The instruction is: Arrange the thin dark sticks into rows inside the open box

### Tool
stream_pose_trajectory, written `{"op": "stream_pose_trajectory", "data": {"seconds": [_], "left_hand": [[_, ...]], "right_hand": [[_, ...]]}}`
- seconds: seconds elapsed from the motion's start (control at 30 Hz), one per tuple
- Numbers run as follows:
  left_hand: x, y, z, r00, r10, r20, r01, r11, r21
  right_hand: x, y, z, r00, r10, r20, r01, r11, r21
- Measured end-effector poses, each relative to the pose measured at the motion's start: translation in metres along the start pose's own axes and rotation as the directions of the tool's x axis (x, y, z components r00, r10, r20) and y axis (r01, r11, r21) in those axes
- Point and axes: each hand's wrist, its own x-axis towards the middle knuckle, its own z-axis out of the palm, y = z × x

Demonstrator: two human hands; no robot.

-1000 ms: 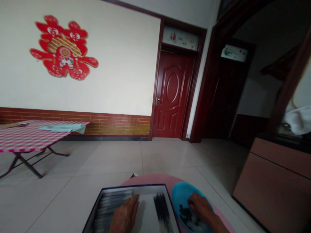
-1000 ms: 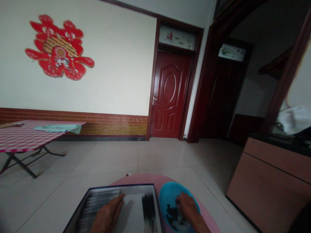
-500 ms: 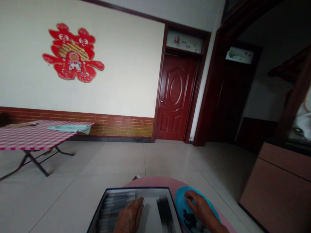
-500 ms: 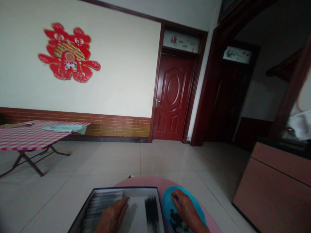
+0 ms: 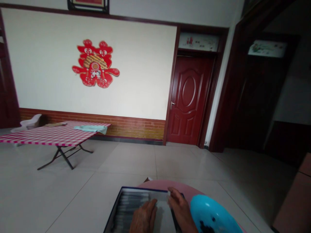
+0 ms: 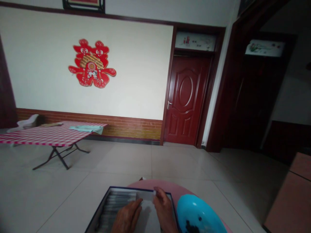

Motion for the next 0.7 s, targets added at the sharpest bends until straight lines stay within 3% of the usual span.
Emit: {"op": "stream_pose_trajectory", "data": {"seconds": [0.1,0.23,0.4,0.7], "left_hand": [[0.002,0.005,-0.001,0.99,0.084,-0.111,-0.084,0.996,0.005],[0.003,0.013,-0.003,0.983,0.107,-0.151,-0.109,0.994,-0.007],[0.004,0.016,-0.003,0.997,0.02,-0.074,-0.022,1.0,-0.017],[0.0,0.009,0.001,1.0,0.004,-0.003,-0.004,0.999,-0.047]], "right_hand": [[-0.006,0.007,0.017,0.983,0.181,-0.015,-0.168,0.938,0.303],[-0.011,0.017,0.024,0.964,0.266,0.016,-0.236,0.824,0.514],[-0.014,0.022,0.025,0.961,0.273,0.053,-0.259,0.809,0.528],[-0.019,0.017,0.03,0.964,0.253,0.079,-0.262,0.864,0.431]]}}
